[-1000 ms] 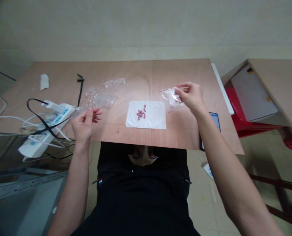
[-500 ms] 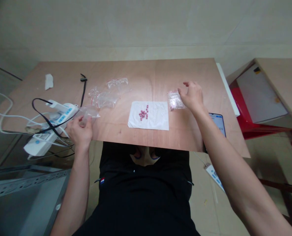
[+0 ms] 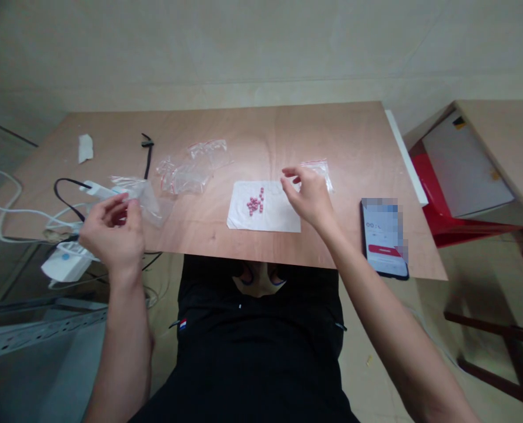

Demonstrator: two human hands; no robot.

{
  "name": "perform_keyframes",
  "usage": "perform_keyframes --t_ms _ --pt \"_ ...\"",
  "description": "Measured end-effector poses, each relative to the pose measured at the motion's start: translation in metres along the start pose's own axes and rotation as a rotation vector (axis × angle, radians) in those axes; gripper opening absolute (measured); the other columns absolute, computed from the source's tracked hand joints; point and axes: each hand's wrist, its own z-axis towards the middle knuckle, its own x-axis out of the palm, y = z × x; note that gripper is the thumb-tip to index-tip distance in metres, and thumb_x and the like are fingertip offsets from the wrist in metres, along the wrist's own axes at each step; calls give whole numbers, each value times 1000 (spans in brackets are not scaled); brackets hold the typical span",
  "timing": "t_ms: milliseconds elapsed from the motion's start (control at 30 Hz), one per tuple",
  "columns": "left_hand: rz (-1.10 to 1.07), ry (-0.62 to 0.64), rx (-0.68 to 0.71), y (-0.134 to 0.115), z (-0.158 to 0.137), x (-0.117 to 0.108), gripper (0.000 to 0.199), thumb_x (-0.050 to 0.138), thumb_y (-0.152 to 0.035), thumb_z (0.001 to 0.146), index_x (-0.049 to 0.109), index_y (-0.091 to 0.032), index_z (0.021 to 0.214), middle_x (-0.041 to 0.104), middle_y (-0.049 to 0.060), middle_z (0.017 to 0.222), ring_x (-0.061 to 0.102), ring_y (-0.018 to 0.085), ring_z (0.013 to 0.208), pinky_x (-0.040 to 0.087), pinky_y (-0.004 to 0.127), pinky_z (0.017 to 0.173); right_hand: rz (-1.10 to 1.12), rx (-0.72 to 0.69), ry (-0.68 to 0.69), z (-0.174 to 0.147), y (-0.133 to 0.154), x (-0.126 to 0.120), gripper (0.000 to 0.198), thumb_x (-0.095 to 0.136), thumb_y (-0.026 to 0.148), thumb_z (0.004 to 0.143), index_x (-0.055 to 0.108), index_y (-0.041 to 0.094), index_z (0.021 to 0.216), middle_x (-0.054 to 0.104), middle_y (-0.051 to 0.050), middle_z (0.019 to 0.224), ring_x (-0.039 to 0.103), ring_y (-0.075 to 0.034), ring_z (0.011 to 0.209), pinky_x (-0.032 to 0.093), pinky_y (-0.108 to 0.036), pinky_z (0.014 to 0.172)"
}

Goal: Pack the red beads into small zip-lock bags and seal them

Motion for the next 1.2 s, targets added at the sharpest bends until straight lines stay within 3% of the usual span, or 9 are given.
perform_keyframes --t_ms 133,233,300,400,567,733,900,1067,1200 --pt "-445 226 -28 -23 -27 16 30 76 -36 75 68 -18 98 74 4 91 70 14 79 56 26 75 505 172 199 -17 37 27 41 64 51 83 70 17 105 74 -11 98 69 -19 83 55 -34 73" --pt "-659 430 -126 -33 -49 29 35 80 -36 72 69 -17 99 75 4 86 72 13 77 56 23 73 849 342 376 -22 56 41 42 71 58 75 74 19 90 75 -8 93 67 -15 76 54 -27 67" --pt "-744 483 -233 -35 -62 37 37 81 -36 70 69 -16 99 76 4 84 73 14 77 56 22 74 958 375 357 -23 60 45 37 78 54 69 75 18 78 74 -5 82 64 -11 68 52 -23 62" --pt "-863 462 -411 -33 -77 46 36 84 -35 67 68 -15 93 77 4 84 73 14 77 56 25 79 1005 364 232 -23 57 46 30 83 45 64 77 18 73 73 -2 73 58 -8 59 48 -21 57" --pt "-964 516 -545 -26 -90 51 36 82 -37 68 68 -16 94 77 7 95 73 16 85 56 28 81 977 271 202 -27 53 38 23 79 41 72 78 19 80 76 -4 81 65 -11 66 48 -23 59" --pt "-845 528 -293 -29 -77 52 38 78 -42 73 69 -19 101 74 8 107 70 16 97 53 27 85 812 134 258 -35 59 25 22 75 40 77 78 18 80 77 -5 81 68 -13 70 52 -26 66" --pt "-707 577 -143 -39 -64 55 25 78 -40 74 70 -17 81 75 3 82 69 13 73 53 24 72 733 68 276 -43 55 24 29 73 46 78 76 18 78 75 -4 72 68 -15 66 55 -29 66" --pt "-568 658 10 -40 -57 45 22 73 -39 80 71 -17 79 74 3 77 68 13 72 53 25 72 573 3 257 -46 48 18 34 74 49 76 75 15 74 75 -7 76 68 -16 70 53 -29 66" --pt "-415 696 204 -46 -51 34 18 67 -36 85 70 -19 80 74 2 80 68 15 78 52 27 76 534 -31 273 -43 51 6 38 70 49 80 75 16 98 76 -9 90 70 -19 82 54 -30 70"
